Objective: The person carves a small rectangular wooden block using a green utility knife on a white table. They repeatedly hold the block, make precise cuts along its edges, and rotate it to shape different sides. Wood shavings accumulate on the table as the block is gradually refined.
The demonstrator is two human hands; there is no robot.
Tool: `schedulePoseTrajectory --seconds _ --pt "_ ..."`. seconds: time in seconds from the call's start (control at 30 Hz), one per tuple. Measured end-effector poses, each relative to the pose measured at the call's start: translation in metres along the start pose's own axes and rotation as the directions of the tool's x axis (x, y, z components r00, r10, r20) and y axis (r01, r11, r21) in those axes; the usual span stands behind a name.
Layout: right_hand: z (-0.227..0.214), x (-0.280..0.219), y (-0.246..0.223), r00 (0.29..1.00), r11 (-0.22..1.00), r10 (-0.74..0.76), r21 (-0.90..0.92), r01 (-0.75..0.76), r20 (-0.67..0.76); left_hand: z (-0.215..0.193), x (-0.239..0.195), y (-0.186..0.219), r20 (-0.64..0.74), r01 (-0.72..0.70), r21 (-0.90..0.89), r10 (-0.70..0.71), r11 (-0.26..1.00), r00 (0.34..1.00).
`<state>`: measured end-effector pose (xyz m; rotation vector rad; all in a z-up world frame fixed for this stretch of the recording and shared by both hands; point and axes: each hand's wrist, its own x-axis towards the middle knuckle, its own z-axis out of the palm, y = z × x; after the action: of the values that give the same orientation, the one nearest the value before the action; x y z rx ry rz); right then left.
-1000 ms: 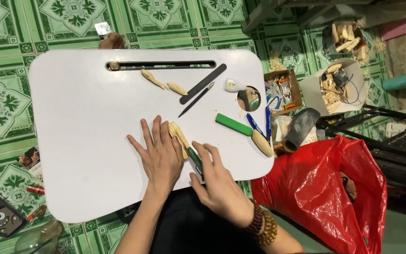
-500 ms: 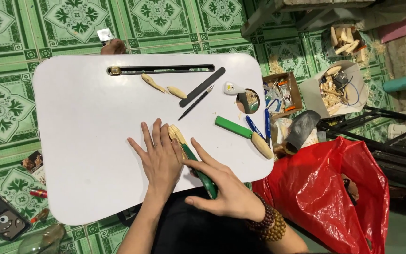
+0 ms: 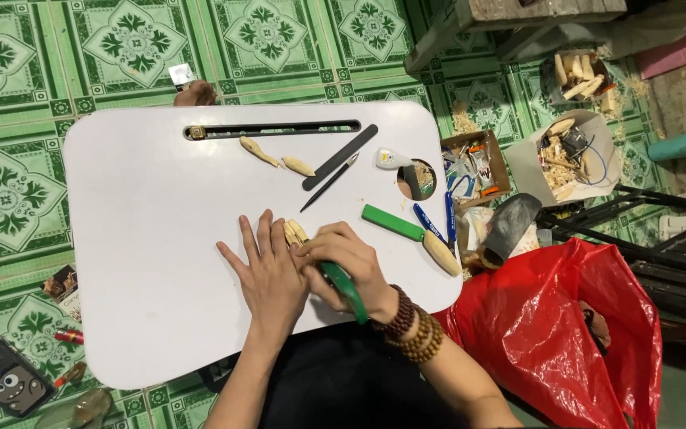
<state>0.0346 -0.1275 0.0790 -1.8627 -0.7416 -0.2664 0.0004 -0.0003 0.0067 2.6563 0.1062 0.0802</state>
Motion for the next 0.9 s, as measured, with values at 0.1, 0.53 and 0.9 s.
schedulePoseTrajectory --seconds 0.1,0.53,0.9 --pt "0.011 0.012 0.007 0.994 0.973 -0.042 0.221 0.064 -0.105 0.002 0.001 0.000 0.011 0.023 0.000 -0.023 1.000 1.000" --pt "0.024 0.002 0.020 0.991 0.940 -0.043 0.329 0.084 -0.129 0.012 0.001 -0.006 0.028 0.048 0.092 -0.051 0.995 0.998" --pt "0.025 0.005 0.031 0.995 0.950 -0.062 0.300 0.082 -0.078 0.013 0.001 -0.006 -0.042 0.020 -0.090 -0.023 0.996 0.999"
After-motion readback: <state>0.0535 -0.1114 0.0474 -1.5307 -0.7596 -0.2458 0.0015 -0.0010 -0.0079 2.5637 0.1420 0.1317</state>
